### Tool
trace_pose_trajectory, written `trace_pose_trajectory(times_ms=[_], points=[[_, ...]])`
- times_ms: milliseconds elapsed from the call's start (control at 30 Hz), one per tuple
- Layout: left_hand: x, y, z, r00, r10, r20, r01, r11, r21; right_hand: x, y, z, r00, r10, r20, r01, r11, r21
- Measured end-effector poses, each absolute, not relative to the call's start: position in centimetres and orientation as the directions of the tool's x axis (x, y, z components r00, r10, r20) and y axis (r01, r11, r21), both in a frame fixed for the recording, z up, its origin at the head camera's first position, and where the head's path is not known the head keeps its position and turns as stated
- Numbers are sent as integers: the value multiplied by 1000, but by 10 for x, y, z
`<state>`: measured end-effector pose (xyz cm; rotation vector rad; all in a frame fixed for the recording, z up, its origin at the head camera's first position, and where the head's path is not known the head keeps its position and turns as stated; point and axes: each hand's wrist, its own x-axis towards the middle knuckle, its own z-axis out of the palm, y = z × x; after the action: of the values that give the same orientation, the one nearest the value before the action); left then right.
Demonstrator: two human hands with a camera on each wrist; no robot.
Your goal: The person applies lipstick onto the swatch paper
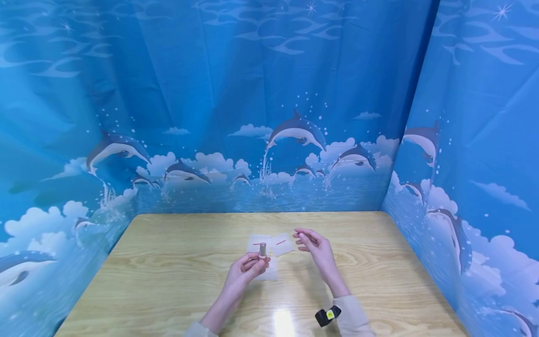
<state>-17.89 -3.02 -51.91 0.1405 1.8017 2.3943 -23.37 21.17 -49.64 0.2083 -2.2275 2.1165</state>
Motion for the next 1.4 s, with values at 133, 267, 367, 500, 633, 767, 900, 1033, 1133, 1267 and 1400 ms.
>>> trace_pose_trajectory(times_ms=[133, 267, 367, 500, 633, 767, 900, 1033, 1133, 1267, 1400], points=[[-179, -31, -520, -987, 162, -18, -61, -262, 963, -239, 223, -496, -993, -19, 121, -122, 94, -988], [-179, -31, -520, -987, 161, -21, -65, -270, 961, -242, 232, -496, -993, -7, 122, -122, 121, -985], [-178, -31, -520, -986, 163, -21, -65, -273, 960, -245, 237, -496, -993, 4, 115, -113, 124, -986], [-179, -30, -520, -986, 163, -26, -71, -274, 959, -248, 243, -495, -996, -1, 94, -92, 186, -978], [-179, -31, -519, -986, 161, -28, -72, -274, 959, -252, 250, -496, -994, -12, 106, -105, 299, -948], [-178, -31, -520, -988, 156, -20, -62, -271, 961, -259, 260, -505, -990, 5, 140, -125, 420, -899], [-179, -32, -520, -987, 158, -18, -61, -272, 960, -265, 266, -513, -991, 26, 132, -102, 497, -862], [-179, -32, -520, -987, 162, -20, -65, -276, 959, -268, 271, -520, -994, 20, 106, -76, 569, -819], [-178, -32, -520, -986, 164, -22, -66, -273, 960, -269, 275, -525, -995, -13, 100, -85, 638, -765], [-178, -33, -521, -987, 162, -25, -68, -268, 961, -269, 277, -530, -996, -69, 60, -91, 672, -735], [-177, -33, -523, -986, 163, -25, -69, -264, 962, -269, 276, -533, -992, -122, 30, -105, 676, -730]])
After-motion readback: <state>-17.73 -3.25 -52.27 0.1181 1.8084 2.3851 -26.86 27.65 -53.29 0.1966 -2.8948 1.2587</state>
